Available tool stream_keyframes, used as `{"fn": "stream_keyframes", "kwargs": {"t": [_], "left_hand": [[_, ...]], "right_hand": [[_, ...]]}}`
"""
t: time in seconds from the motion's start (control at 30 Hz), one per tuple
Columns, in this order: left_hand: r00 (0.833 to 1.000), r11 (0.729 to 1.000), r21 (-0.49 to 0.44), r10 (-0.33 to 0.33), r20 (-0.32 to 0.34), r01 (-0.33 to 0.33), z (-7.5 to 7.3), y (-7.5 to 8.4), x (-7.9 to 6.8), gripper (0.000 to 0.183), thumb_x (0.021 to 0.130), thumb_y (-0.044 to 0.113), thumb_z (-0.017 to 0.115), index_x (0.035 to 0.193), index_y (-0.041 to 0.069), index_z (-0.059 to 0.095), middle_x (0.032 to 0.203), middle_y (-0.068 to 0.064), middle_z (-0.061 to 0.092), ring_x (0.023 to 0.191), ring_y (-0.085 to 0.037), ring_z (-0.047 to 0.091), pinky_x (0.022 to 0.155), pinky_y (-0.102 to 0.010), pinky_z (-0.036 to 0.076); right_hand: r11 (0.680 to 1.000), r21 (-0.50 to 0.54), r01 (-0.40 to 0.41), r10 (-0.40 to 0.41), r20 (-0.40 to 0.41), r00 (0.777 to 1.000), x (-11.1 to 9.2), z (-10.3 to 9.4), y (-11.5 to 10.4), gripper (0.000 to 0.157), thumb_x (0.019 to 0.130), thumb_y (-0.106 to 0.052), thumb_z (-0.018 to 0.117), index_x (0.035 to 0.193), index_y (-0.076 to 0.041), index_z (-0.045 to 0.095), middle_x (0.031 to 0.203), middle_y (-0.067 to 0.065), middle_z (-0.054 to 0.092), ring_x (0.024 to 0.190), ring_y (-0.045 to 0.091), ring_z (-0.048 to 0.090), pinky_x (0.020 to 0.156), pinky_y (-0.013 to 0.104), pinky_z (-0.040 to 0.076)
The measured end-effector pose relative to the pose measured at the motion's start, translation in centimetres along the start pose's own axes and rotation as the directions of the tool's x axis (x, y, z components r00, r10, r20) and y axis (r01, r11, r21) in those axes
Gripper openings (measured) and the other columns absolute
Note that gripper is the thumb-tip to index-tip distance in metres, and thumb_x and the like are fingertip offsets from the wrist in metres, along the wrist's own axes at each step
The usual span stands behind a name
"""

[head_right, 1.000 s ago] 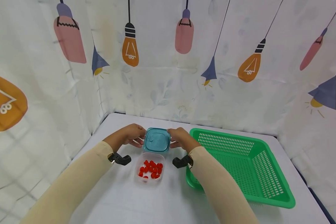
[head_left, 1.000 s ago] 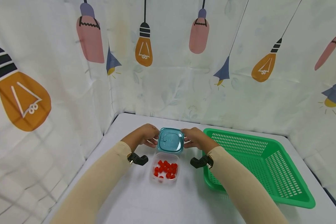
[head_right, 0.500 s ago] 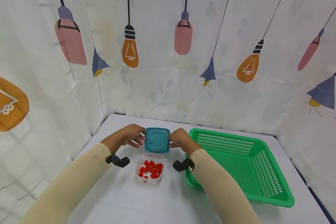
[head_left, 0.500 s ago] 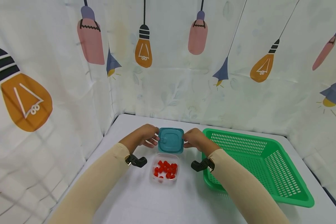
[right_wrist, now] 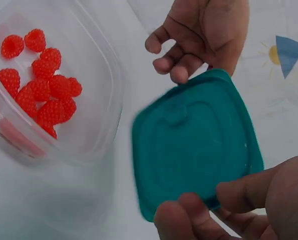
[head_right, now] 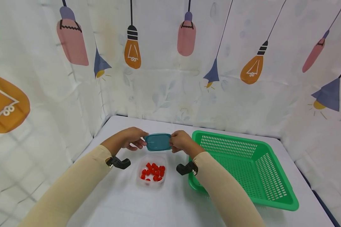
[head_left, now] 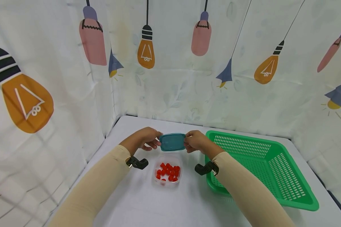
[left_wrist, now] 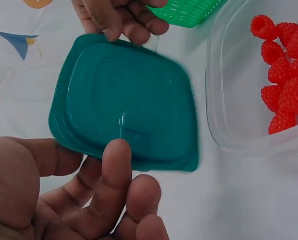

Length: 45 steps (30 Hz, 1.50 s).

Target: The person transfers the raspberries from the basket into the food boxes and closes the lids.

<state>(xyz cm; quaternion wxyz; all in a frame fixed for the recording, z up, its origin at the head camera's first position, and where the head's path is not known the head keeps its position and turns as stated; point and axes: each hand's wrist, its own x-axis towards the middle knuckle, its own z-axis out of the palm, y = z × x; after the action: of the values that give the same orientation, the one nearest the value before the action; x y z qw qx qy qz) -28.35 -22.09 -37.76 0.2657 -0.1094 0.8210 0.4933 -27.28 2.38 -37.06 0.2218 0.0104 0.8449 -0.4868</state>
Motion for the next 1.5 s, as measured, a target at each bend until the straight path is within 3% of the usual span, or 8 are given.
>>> {"fn": "stream_keyframes", "kwargs": {"t": [0.17,0.27,0.43,0.67,0.93,1.17,1.37,1.5], "left_hand": [[1.000,0.999,0.038,0.015,0.001,-0.016,-0.2,-0.1,-0.2,0.029,0.100,0.029,0.065,0.115,0.005,0.069,0.116,-0.016,0.072,0.084,-0.025,0.067,0.075,-0.037,0.052],[1.000,0.996,0.087,0.021,-0.002,-0.021,-0.1,-0.1,-0.4,0.026,0.097,0.028,0.068,0.110,0.005,0.072,0.117,-0.016,0.071,0.087,-0.026,0.067,0.078,-0.040,0.052],[0.999,0.991,0.134,0.029,-0.015,-0.026,0.0,-0.3,-0.7,0.025,0.095,0.026,0.072,0.108,0.006,0.075,0.110,-0.014,0.073,0.092,-0.028,0.067,0.088,-0.047,0.051],[0.998,0.986,0.150,0.064,0.013,-0.065,-0.2,-0.7,-0.9,0.032,0.097,0.026,0.071,0.123,0.009,0.065,0.102,-0.007,0.075,0.094,-0.030,0.067,0.094,-0.052,0.046],[0.997,0.981,0.182,0.067,0.031,-0.071,-0.4,-1.2,-1.2,0.031,0.100,0.025,0.067,0.126,0.010,0.064,0.099,-0.008,0.074,0.090,-0.029,0.069,0.087,-0.049,0.051],[0.996,0.974,0.210,0.076,0.052,-0.085,-0.5,-1.8,-2.0,0.027,0.102,0.023,0.064,0.126,0.010,0.063,0.094,-0.006,0.075,0.087,-0.027,0.069,0.079,-0.043,0.050],[0.994,0.965,0.243,0.084,0.067,-0.098,-0.6,-2.1,-2.6,0.025,0.101,0.021,0.065,0.124,0.011,0.063,0.088,-0.006,0.076,0.081,-0.025,0.070,0.073,-0.039,0.049],[0.994,0.966,0.241,0.077,0.076,-0.094,-0.4,-2.1,-3.0,0.026,0.100,0.020,0.067,0.124,0.012,0.061,0.087,-0.008,0.076,0.078,-0.024,0.071,0.071,-0.038,0.049]], "right_hand": [[0.999,-0.036,-0.021,0.021,-0.017,1.000,-0.3,0.3,-0.2,0.031,0.103,-0.011,0.057,0.131,0.000,0.061,0.111,0.019,0.070,0.099,0.037,0.069,0.075,0.040,0.060],[0.998,-0.047,-0.030,0.029,-0.028,0.999,-0.4,0.3,-0.1,0.030,0.106,-0.017,0.052,0.130,-0.002,0.062,0.106,0.016,0.071,0.094,0.034,0.070,0.078,0.044,0.058],[0.993,-0.109,-0.040,0.034,-0.058,0.998,-0.4,0.5,-0.1,0.024,0.105,-0.016,0.058,0.123,-0.002,0.063,0.097,0.013,0.071,0.080,0.025,0.071,0.064,0.036,0.054],[0.980,-0.186,-0.075,0.059,-0.090,0.994,-0.4,0.8,-0.4,0.047,0.101,-0.014,0.065,0.143,-0.001,0.051,0.089,0.009,0.074,0.076,0.022,0.072,0.058,0.032,0.047],[0.972,-0.225,-0.067,0.055,-0.055,0.997,-1.2,0.9,-0.5,0.049,0.100,-0.014,0.067,0.143,0.001,0.050,0.085,0.009,0.075,0.072,0.022,0.073,0.059,0.033,0.051],[0.958,-0.283,-0.051,0.048,-0.019,0.999,-2.0,0.8,-0.6,0.048,0.098,-0.015,0.070,0.140,0.001,0.053,0.081,0.008,0.075,0.071,0.022,0.074,0.064,0.036,0.046],[0.950,-0.308,-0.043,0.049,0.013,0.999,-2.7,0.9,-0.5,0.046,0.096,-0.013,0.072,0.136,0.000,0.055,0.082,0.008,0.075,0.071,0.022,0.073,0.087,0.054,0.051],[0.943,-0.332,-0.021,0.030,0.021,0.999,-2.9,1.2,-0.2,0.049,0.095,-0.013,0.073,0.137,0.002,0.054,0.081,0.009,0.075,0.069,0.021,0.073,0.089,0.055,0.051]]}}
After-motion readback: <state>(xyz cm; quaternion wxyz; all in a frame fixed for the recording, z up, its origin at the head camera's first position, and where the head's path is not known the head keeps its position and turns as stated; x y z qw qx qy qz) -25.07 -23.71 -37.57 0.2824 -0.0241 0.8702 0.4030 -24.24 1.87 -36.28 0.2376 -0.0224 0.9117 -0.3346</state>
